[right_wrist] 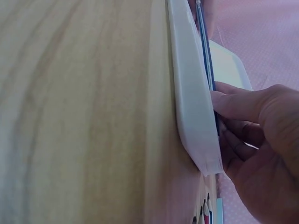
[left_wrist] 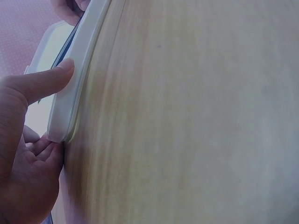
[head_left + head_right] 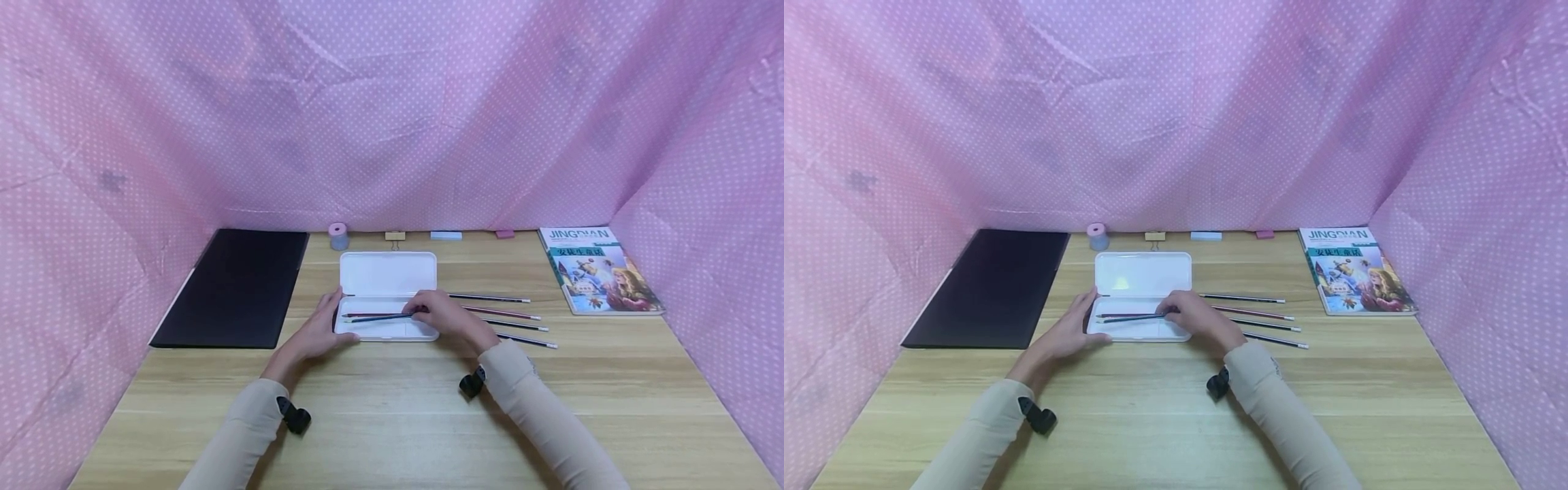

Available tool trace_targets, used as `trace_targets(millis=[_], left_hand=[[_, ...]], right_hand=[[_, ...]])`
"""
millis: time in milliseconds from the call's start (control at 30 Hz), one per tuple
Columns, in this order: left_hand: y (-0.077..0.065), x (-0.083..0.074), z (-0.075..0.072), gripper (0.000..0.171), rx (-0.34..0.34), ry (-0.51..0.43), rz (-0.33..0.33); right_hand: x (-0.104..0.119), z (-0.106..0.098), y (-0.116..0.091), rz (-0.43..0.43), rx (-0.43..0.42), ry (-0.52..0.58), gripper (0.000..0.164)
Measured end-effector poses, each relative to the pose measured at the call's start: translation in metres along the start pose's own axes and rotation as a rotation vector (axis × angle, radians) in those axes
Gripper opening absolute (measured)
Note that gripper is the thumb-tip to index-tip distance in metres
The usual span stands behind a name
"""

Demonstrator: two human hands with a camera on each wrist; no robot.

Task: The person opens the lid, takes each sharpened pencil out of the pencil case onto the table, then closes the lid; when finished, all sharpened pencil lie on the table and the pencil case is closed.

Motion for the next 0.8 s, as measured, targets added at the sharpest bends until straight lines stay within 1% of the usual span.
trace_targets(millis=[200, 367, 433, 600, 700, 800], left_hand=[[-0.001, -0.001, -0.001, 0.11, -0.005, -0.003, 0.009], [-0.003, -0.002, -0.001, 0.11, -0.004, -0.008, 0.002], [-0.003, -0.002, 0.0, 0.11, -0.006, -0.008, 0.0], [-0.003, -0.002, 0.0, 0.11, -0.008, -0.007, 0.008], [-0.002, -0.002, -0.001, 0.11, -0.008, -0.008, 0.005], [-0.002, -0.001, 0.0, 0.11, -0.005, -0.008, 0.001]], right_hand=[[0.0, -0.001, -0.001, -0.024, -0.025, 0.036, 0.018], [0.002, -0.011, -0.012, -0.015, -0.051, 0.074, 0.018], [0.002, -0.017, -0.018, 0.003, -0.063, 0.078, 0.018], [-0.005, -0.034, -0.043, 0.022, -0.111, 0.074, 0.018], [-0.011, -0.044, -0.062, 0.038, -0.144, 0.068, 0.018], [-0.02, -0.052, -0.084, 0.072, -0.181, 0.062, 0.016]])
Point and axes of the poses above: each hand's wrist, its own y-axis towards the middle knuckle, its own z-axis out of the palm, x = y × z, the point moved 1 cm from there along y, towards the middle knuckle, and after that the axes turned 4 degrees about y, right-handed, at the moved point
